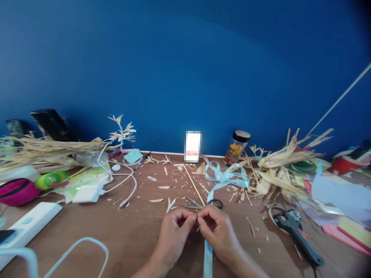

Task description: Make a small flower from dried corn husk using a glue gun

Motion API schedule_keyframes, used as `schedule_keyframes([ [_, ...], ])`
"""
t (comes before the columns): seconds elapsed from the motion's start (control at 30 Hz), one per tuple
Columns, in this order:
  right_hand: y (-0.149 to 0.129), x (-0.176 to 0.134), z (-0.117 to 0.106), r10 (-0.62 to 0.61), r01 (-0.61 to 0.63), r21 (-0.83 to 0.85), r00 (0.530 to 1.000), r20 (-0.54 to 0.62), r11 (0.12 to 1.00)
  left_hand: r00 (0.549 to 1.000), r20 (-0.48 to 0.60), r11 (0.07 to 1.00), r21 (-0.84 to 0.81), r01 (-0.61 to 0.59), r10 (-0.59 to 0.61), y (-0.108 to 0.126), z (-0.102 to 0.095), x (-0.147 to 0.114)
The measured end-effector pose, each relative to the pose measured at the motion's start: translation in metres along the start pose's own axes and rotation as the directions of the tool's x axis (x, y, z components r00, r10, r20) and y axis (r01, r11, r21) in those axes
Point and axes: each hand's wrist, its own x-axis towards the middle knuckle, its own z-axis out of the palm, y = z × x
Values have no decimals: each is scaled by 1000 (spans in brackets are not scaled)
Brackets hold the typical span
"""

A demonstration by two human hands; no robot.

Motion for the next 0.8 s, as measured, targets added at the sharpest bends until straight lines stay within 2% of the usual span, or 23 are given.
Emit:
schedule_keyframes([
  [0.17, -2, 1, 0, 141, -144, 177, 989, 33, 973, 976, -17, 966, 148, -211, 216, 8, 5, -8],
  [0.27, -2, 3, -1, 183, -196, 289, 980, 73, 937, 954, 20, 952, 66, -300, 299, 11, 5, -8],
  [0.37, -3, 4, -2, 199, -224, 336, 974, 106, 915, 965, 72, 958, -157, -239, 252, 8, 5, -5],
  [0.5, -1, 5, -2, 204, -232, 357, 972, 116, 905, 987, 136, 912, -410, -23, 86, 2, 5, -2],
  [0.6, 1, 4, 0, 208, -241, 371, 970, 128, 897, 989, 143, 863, -503, 34, 44, 2, 6, -2],
  [0.8, 3, 3, 5, 195, -238, 373, 969, 150, 897, 993, 116, 823, -567, 45, 25, 5, 8, 0],
])
